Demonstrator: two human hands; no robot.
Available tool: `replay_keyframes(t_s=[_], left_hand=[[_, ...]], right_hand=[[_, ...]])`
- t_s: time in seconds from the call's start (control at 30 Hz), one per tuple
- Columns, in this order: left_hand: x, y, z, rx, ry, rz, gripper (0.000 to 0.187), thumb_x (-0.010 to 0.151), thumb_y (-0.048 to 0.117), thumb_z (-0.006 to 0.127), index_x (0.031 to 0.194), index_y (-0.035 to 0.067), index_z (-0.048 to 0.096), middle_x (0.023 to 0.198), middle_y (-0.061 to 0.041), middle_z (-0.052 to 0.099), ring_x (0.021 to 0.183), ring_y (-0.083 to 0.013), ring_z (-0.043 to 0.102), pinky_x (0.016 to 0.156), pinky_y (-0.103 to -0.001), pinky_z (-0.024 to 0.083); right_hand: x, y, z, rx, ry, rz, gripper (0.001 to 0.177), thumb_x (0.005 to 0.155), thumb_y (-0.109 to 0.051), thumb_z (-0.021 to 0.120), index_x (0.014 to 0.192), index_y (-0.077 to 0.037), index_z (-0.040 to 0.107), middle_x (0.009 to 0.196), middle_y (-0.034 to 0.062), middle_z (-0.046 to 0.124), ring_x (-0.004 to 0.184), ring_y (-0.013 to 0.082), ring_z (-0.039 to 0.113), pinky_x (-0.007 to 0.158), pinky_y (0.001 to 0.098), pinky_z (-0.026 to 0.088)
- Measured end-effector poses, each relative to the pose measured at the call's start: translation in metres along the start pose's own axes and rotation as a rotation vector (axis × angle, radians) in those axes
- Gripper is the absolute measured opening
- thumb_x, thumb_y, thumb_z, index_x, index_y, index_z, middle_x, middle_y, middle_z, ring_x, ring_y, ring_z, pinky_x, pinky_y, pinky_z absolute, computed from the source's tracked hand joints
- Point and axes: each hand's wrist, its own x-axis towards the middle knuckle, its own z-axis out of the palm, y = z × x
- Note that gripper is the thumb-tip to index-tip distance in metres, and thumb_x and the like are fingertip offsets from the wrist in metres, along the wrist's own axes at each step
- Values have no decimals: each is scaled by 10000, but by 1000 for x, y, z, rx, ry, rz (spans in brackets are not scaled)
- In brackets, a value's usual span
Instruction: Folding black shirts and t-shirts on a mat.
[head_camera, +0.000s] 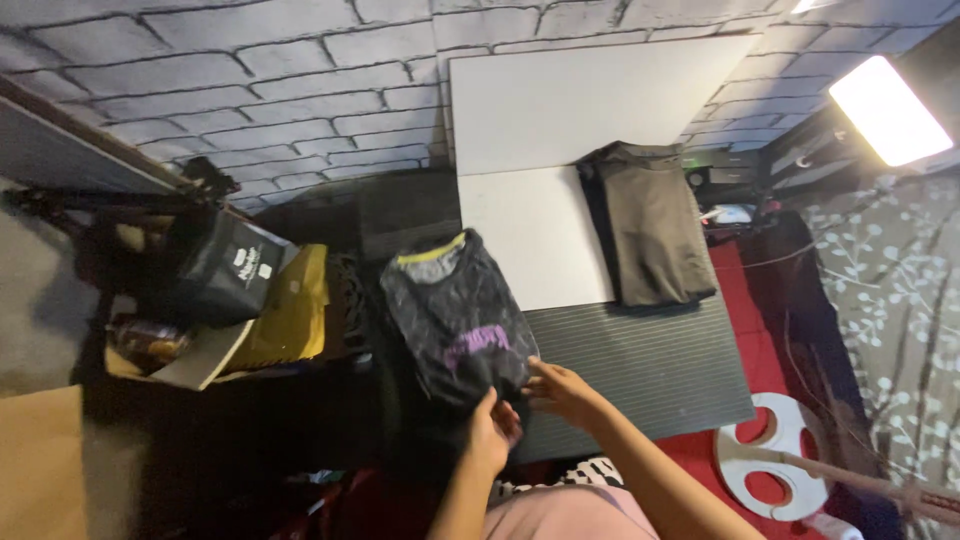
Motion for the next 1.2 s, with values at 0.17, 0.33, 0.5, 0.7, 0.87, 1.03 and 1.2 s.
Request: replay_keyframes(t_s=[0.17,0.33,0.5,0.7,0.87,1.03,1.2], left_hand=[[-108,60,76,625,-152,-219,341,927,419,627,935,93,725,799,-81,742,618,-211,693,544,-325,521],[-44,148,53,962,261,502,284,857,253,620,965,10,719,705,-116,701,487,-239,619,442,-402,506],[-68,206,71,1728,914,1413,550,775,323,793,1135,-73,665,1115,-256,639,974,-417,610,750,-552,500],[-105,168,91,1701,658,1357,156,907,210,720,933,75,646,980,-142,644,975,-388,608,835,-493,499],[-165,105,144,1458,215,1574,120,842,149,690,883,75,605,924,-143,644,929,-361,620,843,-478,473],[-220,65,182,1598,-235,1698,117,777,153,663,844,78,603,909,-144,674,960,-345,648,915,-506,425],[-158,74,144,1708,210,875,336,968,299,547,1182,51,619,910,-262,720,884,-451,702,778,-534,554]], right_hand=[[82,56,-37,-123,159,-154,513,900,-364,781,1215,21,652,980,110,694,792,200,674,705,361,575],[55,31,-54,-108,216,-228,417,870,-260,789,1224,-62,694,914,29,736,736,146,654,664,330,563],[63,10,-113,-446,201,-346,430,905,-252,766,1297,-87,702,862,85,707,699,149,618,617,312,506],[43,6,-136,-1068,651,-663,531,794,-254,859,1239,-31,675,939,110,710,871,204,634,764,367,530],[-17,-17,-24,-668,325,-483,418,949,-376,700,1182,-29,680,1002,54,700,895,154,634,806,331,540],[-21,-12,22,-75,-300,-314,353,1075,-387,608,1203,-59,581,948,-3,568,834,108,546,705,301,485],[-27,-22,20,-109,-43,-504,278,1003,-302,560,1164,-82,612,942,15,652,835,122,611,708,304,527]])
